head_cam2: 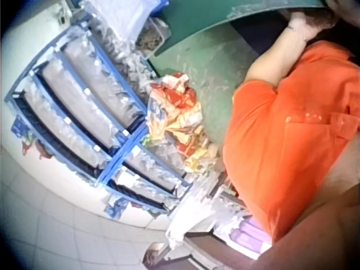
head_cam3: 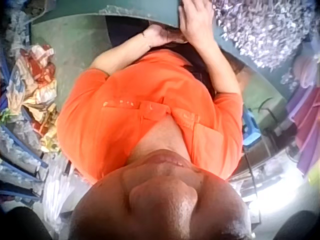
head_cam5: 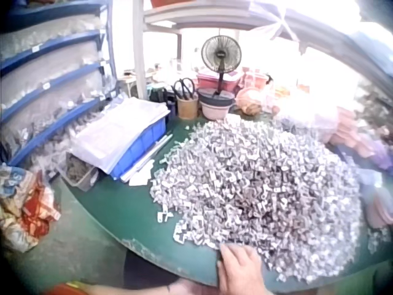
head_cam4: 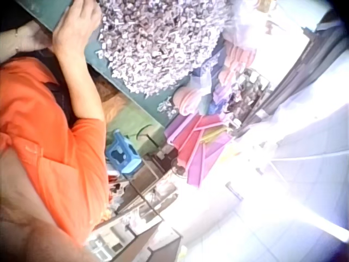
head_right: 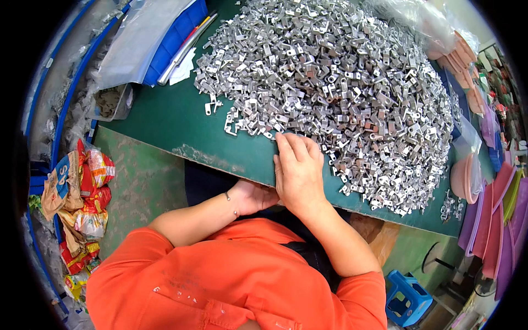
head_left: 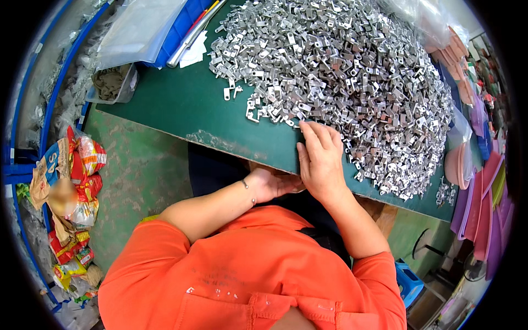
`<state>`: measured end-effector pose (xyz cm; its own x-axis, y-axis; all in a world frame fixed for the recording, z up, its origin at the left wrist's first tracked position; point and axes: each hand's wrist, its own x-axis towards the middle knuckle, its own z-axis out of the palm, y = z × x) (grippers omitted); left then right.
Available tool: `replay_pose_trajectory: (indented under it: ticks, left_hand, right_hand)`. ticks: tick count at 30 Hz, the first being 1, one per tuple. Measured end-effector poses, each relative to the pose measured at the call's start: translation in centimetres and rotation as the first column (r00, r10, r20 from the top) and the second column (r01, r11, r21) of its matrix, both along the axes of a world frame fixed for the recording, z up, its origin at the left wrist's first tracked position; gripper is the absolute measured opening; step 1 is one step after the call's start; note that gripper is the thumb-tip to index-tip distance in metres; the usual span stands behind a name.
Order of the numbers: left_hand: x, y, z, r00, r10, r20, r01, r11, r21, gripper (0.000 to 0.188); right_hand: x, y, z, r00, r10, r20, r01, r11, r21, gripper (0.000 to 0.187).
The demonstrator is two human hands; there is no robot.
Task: The person repeatedly picks small metal pieces from a large pile on a green table, joins two pieces together by hand, and places the assembled pair back on the table. The hands remain in view throughout, handling the parts one at a time.
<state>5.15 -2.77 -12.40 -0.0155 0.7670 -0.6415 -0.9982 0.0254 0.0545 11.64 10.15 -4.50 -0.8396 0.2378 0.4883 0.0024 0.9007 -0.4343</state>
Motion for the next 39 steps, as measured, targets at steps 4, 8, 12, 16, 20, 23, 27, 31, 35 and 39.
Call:
replay_pose_trajectory:
  ticks: [4, 8, 12, 16, 20, 23, 27, 31, 35, 39]
  left_hand:
    - [-0.2, -2.7, 0.3, 0.988, -0.129, 0.079, 0.129, 0.992, 0.001, 0.033]
    - [-0.9, -3.3, 3.9, 0.995, -0.094, 0.047, 0.095, 0.995, -0.02, 0.024]
    - [-0.4, -2.5, -0.4, 0.986, -0.038, -0.162, 0.025, 0.996, -0.084, 0.028]
    - [-0.4, -1.8, -1.5, 0.759, -0.553, -0.344, 0.464, 0.83, -0.31, 0.046]
    - [-1.0, -4.1, 6.2, -0.11, -0.273, -0.956, 0.518, 0.805, -0.289, 0.02]
    - [-2.9, -4.5, 9.3, -0.431, -0.034, -0.902, 0.07, 0.995, -0.071, 0.01]
    - [-4.2, -2.9, 9.7, -0.612, -0.186, -0.769, -0.098, 0.982, -0.159, 0.03]
    - [-3.8, -2.1, 7.7, -0.724, -0.088, -0.685, -0.019, 0.994, -0.107, 0.031]
    - [-3.4, -2.0, 7.4, -0.671, -0.123, -0.731, -0.063, 0.992, -0.109, 0.032]
    - [-3.4, -2.5, 7.8, -0.714, -0.131, -0.688, -0.08, 0.991, -0.106, 0.039]
  right_hand:
    - [0.8, -1.1, -0.1, 0.966, 0.26, -0.006, -0.259, 0.959, -0.119, 0.025]
    - [0.9, -2.4, 1.1, 0.854, 0.519, -0.027, -0.513, 0.834, -0.2, 0.024]
    - [-4.6, -2.2, 3.0, 0.911, 0.413, -0.001, -0.404, 0.89, 0.213, 0.03]
    - [-9.1, -1.5, 1.0, 0.963, 0.263, 0.055, -0.263, 0.882, 0.39, 0.03]
    - [-5.5, -1.1, 1.0, 0.938, 0.267, 0.222, -0.326, 0.898, 0.295, 0.027]
    - [-2.6, -0.4, 0.5, 0.949, 0.298, 0.105, -0.316, 0.904, 0.288, 0.03]
    - [0.4, 1.2, 0.6, 0.956, 0.273, 0.104, -0.288, 0.94, 0.182, 0.037]
    - [3.2, 3.3, 1.0, 0.988, 0.081, -0.133, -0.088, 0.995, -0.045, 0.029]
    - [5.4, 2.9, 0.2, 0.995, -0.042, -0.095, 0.025, 0.984, -0.177, 0.018]
    - [5.1, 0.8, 0.0, 0.999, 0.029, 0.014, -0.027, 0.985, -0.17, 0.027]
